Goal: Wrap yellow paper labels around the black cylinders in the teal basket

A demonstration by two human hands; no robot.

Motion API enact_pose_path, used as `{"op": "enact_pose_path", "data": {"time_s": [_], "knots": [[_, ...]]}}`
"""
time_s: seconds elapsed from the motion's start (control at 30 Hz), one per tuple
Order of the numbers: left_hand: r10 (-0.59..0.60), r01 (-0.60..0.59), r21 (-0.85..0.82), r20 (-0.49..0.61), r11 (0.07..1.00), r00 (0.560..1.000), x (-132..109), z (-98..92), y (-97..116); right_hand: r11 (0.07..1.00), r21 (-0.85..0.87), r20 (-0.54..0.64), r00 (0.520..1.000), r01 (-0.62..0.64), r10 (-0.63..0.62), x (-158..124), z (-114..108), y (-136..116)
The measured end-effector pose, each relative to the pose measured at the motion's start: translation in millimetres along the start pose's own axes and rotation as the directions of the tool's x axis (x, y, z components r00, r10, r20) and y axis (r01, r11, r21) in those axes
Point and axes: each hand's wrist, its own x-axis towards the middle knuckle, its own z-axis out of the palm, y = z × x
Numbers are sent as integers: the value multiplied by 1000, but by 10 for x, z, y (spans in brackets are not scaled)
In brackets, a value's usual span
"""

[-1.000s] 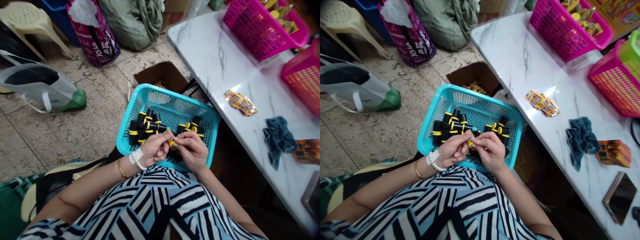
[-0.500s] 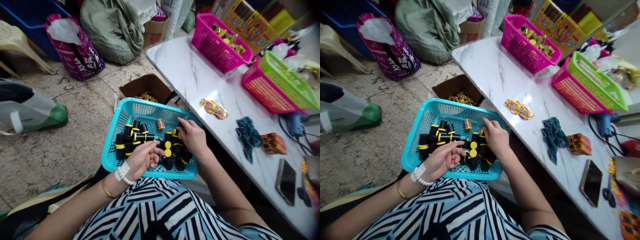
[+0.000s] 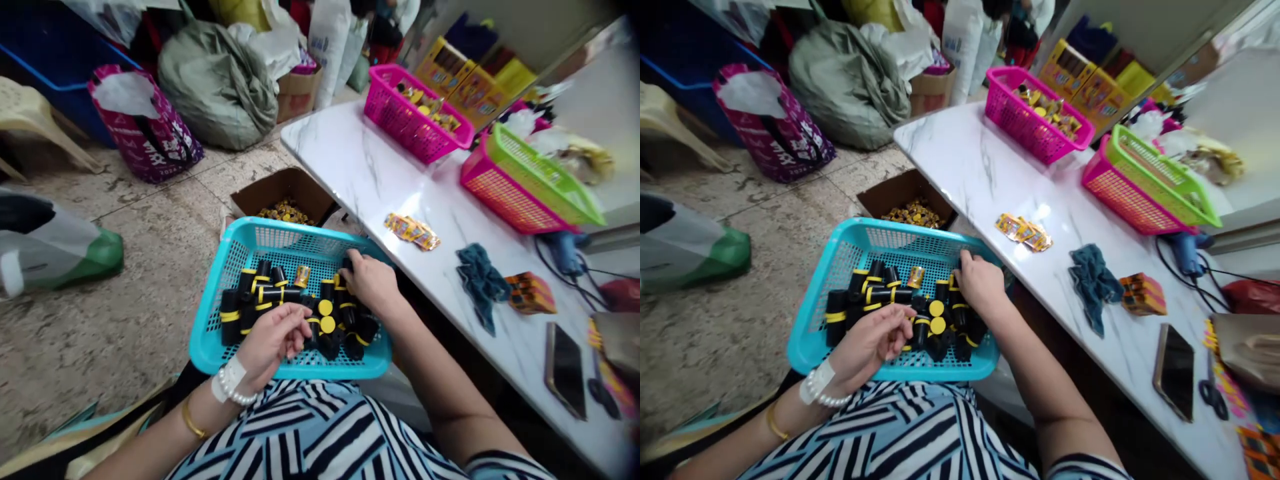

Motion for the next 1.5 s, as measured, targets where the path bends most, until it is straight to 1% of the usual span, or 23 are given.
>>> {"op": "enact_pose_path", "data": {"time_s": [0.07, 0.1, 0.17, 0.23, 0.27, 0.3, 0.37, 0.43, 0.57, 0.67, 0.77, 0.87, 0.93, 1.03, 1.1, 1.13, 1.2, 1.23, 1.3, 1.37, 1.4, 1.43, 1.5], "knots": [[8, -8, 9, -21, 1000, 1000, 5, -13, 3, 993, 114, -174, 985, 39, -18, -117, -99, 108], [12, -12, 19, -25, 1000, 1000, 7, -13, 5, 984, 174, -279, 960, 48, 2, -154, -148, 182], [16, -15, 40, -26, 999, 1000, 9, -3, 10, 967, 253, -483, 870, 30, 99, -166, -230, 362], [17, -15, 55, -32, 998, 999, 10, 15, 11, 966, 254, -610, 769, -38, 191, -95, -272, 554], [15, -13, 59, -34, 998, 999, 11, 23, 10, 970, 234, -632, 748, -66, 203, -38, -272, 640], [14, -11, 62, -36, 998, 999, 13, 30, 7, 974, 212, -630, 752, -75, 195, 26, -257, 712], [14, -11, 68, -32, 998, 999, 17, 38, 1, 983, 176, -598, 789, -45, 143, 152, -194, 802], [22, -20, 77, -28, 997, 999, 17, 39, -6, 989, 148, -598, 796, -5, 93, 245, -115, 831], [36, -33, 78, -35, 996, 999, 2, 31, -2, 996, 87, -663, 747, 0, 58, 278, -54, 817], [40, -38, 77, -22, 996, 999, -7, 36, 14, 992, 119, -706, 705, 28, 65, 162, -89, 718], [76, -75, 75, -23, 994, 997, 0, 60, 38, 971, 180, -734, 678, 158, 26, -95, -71, 411], [155, -152, 63, -55, 986, 986, 25, 80, 56, 886, 201, -698, 696, 417, -169, -429, 62, -47], [210, -205, 88, -52, 975, 976, 46, 63, 56, 804, 230, -669, 689, 549, -279, -621, 174, -319], [269, -258, 151, -55, 954, 961, 56, -21, 48, 716, 298, -654, 682, 631, -328, -785, 264, -542], [284, -265, 183, -83, 947, 955, 43, -94, 56, 667, 383, -639, 705, 638, -307, -807, 237, -566], [284, -263, 202, -87, 943, 955, 33, -126, 68, 643, 447, -623, 733, 621, -275, -798, 201, -552], [285, -261, 258, -61, 930, 957, 16, -167, 103, 587, 608, -541, 820, 535, -188, -752, 108, -506], [290, -266, 287, -43, 920, 956, 12, -174, 124, 546, 694, -463, 872, 469, -160, -721, 64, -485], [302, -284, 333, -2, 899, 953, 13, -165, 166, 436, 845, -246, 950, 308, -194, -664, 5, -469], [325, -307, 351, 8, 885, 946, 17, -137, 202, 338, 931, -48, 965, 136, -257, -629, -3, -496], [347, -323, 351, -8, 879, 938, 12, -122, 217, 310, 948, 2, 969, 77, -248, -625, 11, -521], [379, -343, 348, -39, 873, 925, 0, -110, 230, 301, 953, 16, 979, 47, -205, -629, 32, -550], [454, -389, 346, -132, 854, 881, -51, -94, 246, 318, 947, -26, 998, 44, -62, -657, 86, -603]]}}
